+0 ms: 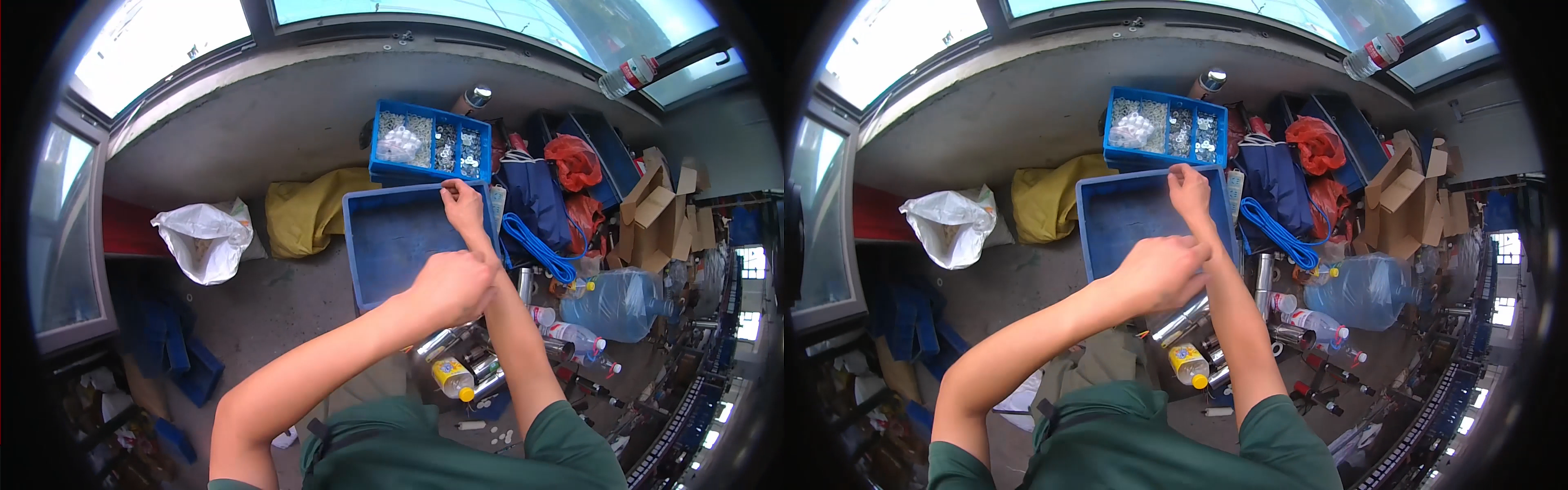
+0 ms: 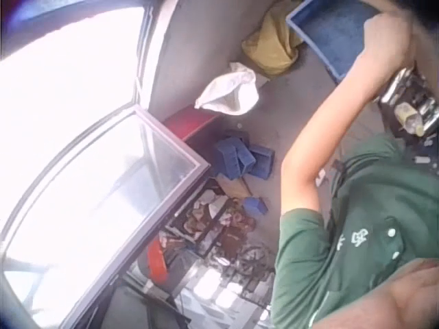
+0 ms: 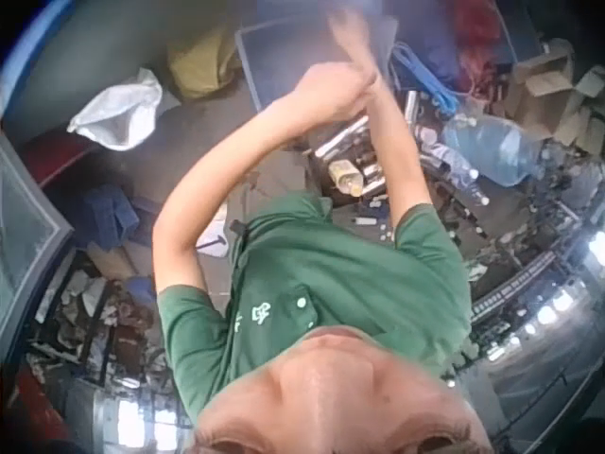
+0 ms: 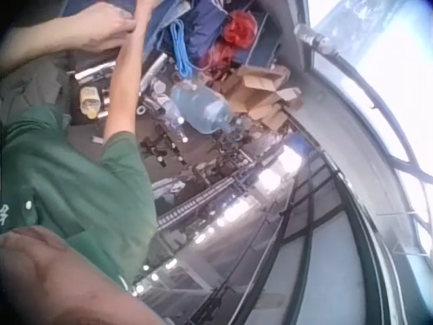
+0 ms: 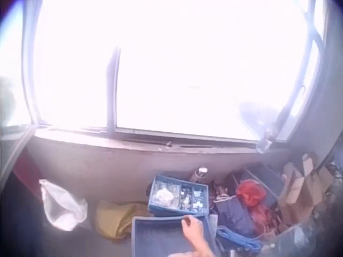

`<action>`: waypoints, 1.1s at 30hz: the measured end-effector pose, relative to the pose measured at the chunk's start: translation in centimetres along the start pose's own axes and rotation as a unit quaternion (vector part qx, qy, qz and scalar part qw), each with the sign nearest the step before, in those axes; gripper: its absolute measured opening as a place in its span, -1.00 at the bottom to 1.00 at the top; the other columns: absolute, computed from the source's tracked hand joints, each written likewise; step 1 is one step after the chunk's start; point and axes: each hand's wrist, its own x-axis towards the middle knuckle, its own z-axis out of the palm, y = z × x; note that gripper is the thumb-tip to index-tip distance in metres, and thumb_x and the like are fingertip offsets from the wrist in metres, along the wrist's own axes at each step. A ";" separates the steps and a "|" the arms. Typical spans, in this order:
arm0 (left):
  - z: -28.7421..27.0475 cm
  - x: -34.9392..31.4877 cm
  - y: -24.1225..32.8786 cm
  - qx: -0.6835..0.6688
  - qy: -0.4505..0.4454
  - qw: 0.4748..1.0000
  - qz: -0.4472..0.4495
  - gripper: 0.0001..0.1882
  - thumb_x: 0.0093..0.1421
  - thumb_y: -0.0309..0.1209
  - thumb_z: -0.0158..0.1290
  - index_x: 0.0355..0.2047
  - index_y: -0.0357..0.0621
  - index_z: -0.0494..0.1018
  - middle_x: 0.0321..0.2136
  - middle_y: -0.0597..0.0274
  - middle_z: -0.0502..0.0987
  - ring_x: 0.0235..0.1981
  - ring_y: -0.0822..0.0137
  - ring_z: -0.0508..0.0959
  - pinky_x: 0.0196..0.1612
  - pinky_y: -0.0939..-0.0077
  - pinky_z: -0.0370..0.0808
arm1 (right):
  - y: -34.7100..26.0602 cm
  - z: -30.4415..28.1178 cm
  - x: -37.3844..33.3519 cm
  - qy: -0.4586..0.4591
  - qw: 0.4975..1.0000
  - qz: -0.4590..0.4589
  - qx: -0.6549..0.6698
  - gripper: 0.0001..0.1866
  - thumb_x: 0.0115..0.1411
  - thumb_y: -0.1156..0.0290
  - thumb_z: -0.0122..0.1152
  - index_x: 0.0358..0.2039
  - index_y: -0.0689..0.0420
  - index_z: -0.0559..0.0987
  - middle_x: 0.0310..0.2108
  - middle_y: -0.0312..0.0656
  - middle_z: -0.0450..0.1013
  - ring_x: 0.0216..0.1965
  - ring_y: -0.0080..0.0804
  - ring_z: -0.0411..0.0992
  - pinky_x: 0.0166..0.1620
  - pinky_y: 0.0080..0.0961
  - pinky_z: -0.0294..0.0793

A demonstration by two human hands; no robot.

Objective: The person assembles several components by hand and using a pneumatic tool, inserting metal rods into plastic discs and adding washers and nuts.

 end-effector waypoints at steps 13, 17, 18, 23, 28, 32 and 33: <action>8.3 -57.5 -22.7 -0.239 0.228 0.406 -0.852 -0.84 0.38 -0.40 0.11 -0.24 -0.28 0.47 -0.56 0.03 0.57 -0.71 0.21 0.53 -0.74 0.29 0.42 | 4.1 10.2 22.7 -0.096 0.941 -0.172 -0.274 -0.82 0.06 0.43 0.22 -0.35 0.06 0.75 -0.29 -0.13 0.61 -0.13 -0.03 0.59 -0.14 -0.05 0.63; 10.0 -54.6 -23.5 -0.224 0.155 0.461 -0.845 -0.77 0.34 -0.39 0.15 -0.18 -0.37 0.49 -0.53 0.03 0.60 -0.64 0.20 0.62 -0.70 0.29 0.46 | -1.1 12.7 25.5 -0.099 0.950 -0.237 -0.177 -0.79 0.12 0.41 0.24 -0.29 -0.06 0.79 -0.28 -0.14 0.64 -0.23 -0.01 0.63 -0.16 -0.08 0.63; 10.1 -53.3 -24.4 -0.235 0.154 0.492 -0.824 -0.76 0.33 -0.40 0.15 -0.14 -0.38 0.51 -0.50 0.03 0.62 -0.63 0.23 0.62 -0.65 0.35 0.50 | -2.7 14.4 26.2 -0.132 0.939 -0.255 -0.189 -0.78 0.11 0.40 0.24 -0.29 -0.08 0.79 -0.29 -0.12 0.65 -0.23 0.00 0.64 -0.16 -0.07 0.64; 8.8 -30.6 -27.7 -0.347 0.168 0.670 -0.634 -0.76 0.40 -0.37 0.15 -0.09 -0.32 0.52 -0.37 0.18 0.64 -0.45 0.43 0.60 -0.36 0.49 0.58 | -2.0 17.9 28.3 -0.235 0.871 -0.189 -0.387 -0.78 0.19 0.41 0.19 -0.29 0.00 0.80 -0.24 -0.08 0.69 -0.18 -0.01 0.69 -0.15 -0.12 0.69; 1.8 -19.4 -24.1 -0.359 0.196 0.746 -0.526 -0.70 0.41 -0.38 0.13 0.06 -0.32 0.52 -0.29 0.21 0.67 -0.31 0.47 0.63 -0.23 0.54 0.57 | -3.3 18.9 28.6 -0.255 0.862 -0.156 -0.410 -0.82 0.13 0.39 0.32 -0.27 0.09 0.78 -0.20 -0.06 0.69 -0.13 -0.02 0.69 -0.13 -0.12 0.69; 3.2 -19.1 -23.9 -0.336 0.227 0.746 -0.528 -0.71 0.37 -0.39 0.17 0.00 -0.34 0.55 -0.37 0.22 0.62 -0.48 0.49 0.55 -0.48 0.51 0.56 | -2.1 19.1 29.0 -0.273 0.850 -0.180 -0.413 -0.76 0.02 0.26 0.48 -0.30 0.05 0.78 -0.23 -0.06 0.69 -0.14 -0.01 0.67 -0.11 -0.11 0.67; 3.6 -19.7 -24.1 -0.333 0.231 0.742 -0.534 -0.71 0.37 -0.38 0.17 0.00 -0.34 0.56 -0.38 0.22 0.62 -0.49 0.49 0.55 -0.49 0.51 0.56 | -2.0 19.0 29.0 -0.285 0.851 -0.186 -0.400 -0.75 0.00 0.25 0.50 -0.30 0.05 0.78 -0.24 -0.06 0.69 -0.14 -0.01 0.67 -0.11 -0.11 0.67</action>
